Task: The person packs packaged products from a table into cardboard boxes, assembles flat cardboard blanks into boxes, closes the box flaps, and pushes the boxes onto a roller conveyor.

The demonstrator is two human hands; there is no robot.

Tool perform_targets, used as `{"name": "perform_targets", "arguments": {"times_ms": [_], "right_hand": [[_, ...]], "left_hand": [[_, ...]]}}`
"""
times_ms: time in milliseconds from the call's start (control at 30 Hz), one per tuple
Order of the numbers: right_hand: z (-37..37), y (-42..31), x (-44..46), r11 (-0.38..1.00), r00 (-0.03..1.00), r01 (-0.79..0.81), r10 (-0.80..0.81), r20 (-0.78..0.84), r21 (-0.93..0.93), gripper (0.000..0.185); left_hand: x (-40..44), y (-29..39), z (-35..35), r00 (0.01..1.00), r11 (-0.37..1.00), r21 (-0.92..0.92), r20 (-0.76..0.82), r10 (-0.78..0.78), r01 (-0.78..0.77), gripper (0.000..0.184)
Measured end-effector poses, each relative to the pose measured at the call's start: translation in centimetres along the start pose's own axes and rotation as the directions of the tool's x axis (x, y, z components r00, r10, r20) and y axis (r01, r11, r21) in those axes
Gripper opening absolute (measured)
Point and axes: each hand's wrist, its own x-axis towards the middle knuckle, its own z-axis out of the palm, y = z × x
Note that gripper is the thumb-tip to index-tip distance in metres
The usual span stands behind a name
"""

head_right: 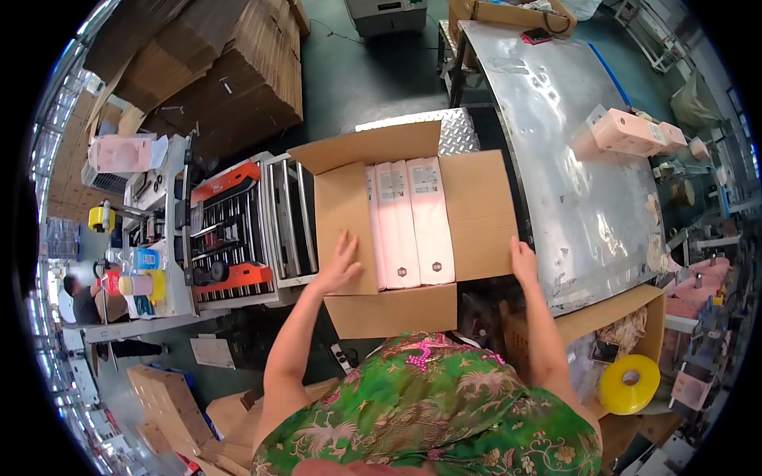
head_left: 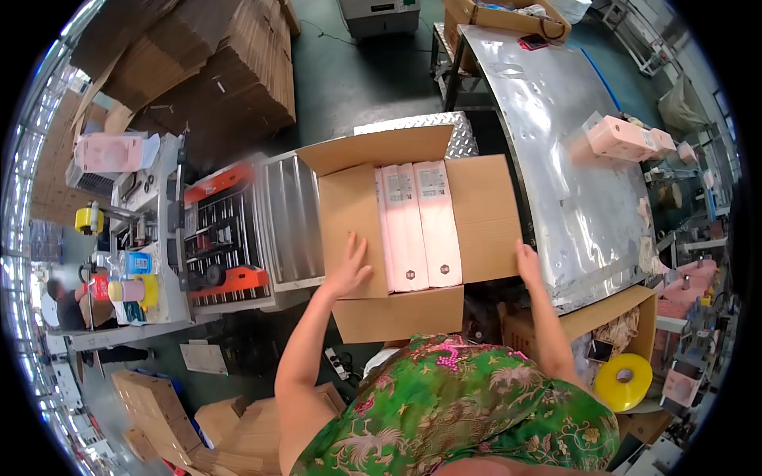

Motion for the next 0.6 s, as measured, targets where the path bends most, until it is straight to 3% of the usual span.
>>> {"name": "perform_targets", "arguments": {"times_ms": [33,67,133,167,233,267,300,367,433,500,533,567,600], "right_hand": [[-2.2,-0.9,-1.2,0.976,0.992,0.12,-0.124,0.012,0.182,0.048],[-3.8,-4.2,-3.2,0.93,0.957,0.279,-0.29,0.011,0.239,0.038],[-3.7,-8.6,-6.3,0.822,0.838,0.535,-0.546,0.003,0.198,0.043],[-3.1,-10.6,-7.4,0.819,0.811,0.51,-0.56,0.168,0.263,0.057],[0.1,-15.3,-9.2,0.853,0.727,0.507,-0.499,0.472,0.12,0.083],[2.4,-16.7,-9.3,0.803,0.638,0.595,-0.497,0.588,0.031,0.087],[6.6,-16.3,-8.9,0.558,0.491,0.828,-0.77,0.408,0.055,0.086],[11.0,-17.6,-9.0,0.471,0.422,0.879,-0.691,0.586,-0.078,0.086],[13.5,-18.6,-8.7,0.389,0.394,0.898,-0.511,0.764,-0.203,0.086],[14.2,-18.4,-8.4,0.33,0.373,0.918,-0.527,0.763,-0.221,0.083],[14.3,-18.3,-8.1,0.331,0.372,0.917,-0.512,0.774,-0.222,0.082],[14.4,-18.2,-8.0,0.33,0.372,0.916,-0.496,0.785,-0.226,0.082],[14.5,-18.2,-7.8,0.334,0.362,0.918,-0.494,0.79,-0.212,0.08]], "left_hand": [[0.4,0.1,1.9,0.998,0.987,0.158,-0.042,0.038,-0.03,0.075],[0.7,1.6,1.7,0.997,0.991,0.111,0.003,-0.072,0.071,0.076],[1.3,5.3,-0.6,0.953,0.96,0.028,0.116,-0.279,0.278,0.079],[1.1,5.2,-0.2,0.964,0.966,-0.005,0.069,-0.259,0.26,0.08],[0.2,4.4,0.8,0.973,0.972,-0.063,-0.039,-0.228,0.226,0.082],[-0.2,4.2,1.6,0.963,0.965,-0.097,-0.096,-0.252,0.243,0.082],[-0.7,4.7,1.8,0.942,0.956,-0.048,-0.168,-0.292,0.288,0.082],[-1.7,5.9,1.7,0.887,0.924,0.055,-0.307,-0.346,0.379,0.082],[-3.3,7.4,-0.5,0.777,0.848,0.018,-0.411,-0.476,0.53,0.097],[-6.6,6.3,-0.4,0.645,0.775,-0.057,-0.517,-0.562,0.629,0.107],[-9.0,3.5,1.4,0.619,0.748,-0.134,-0.478,-0.623,0.65,0.113],[-11.6,0.5,3.5,0.594,0.674,-0.289,-0.322,-0.737,0.679,0.116],[-13.5,0.7,3.4,0.628,0.593,-0.529,-0.136,-0.766,0.607,0.106]]}}
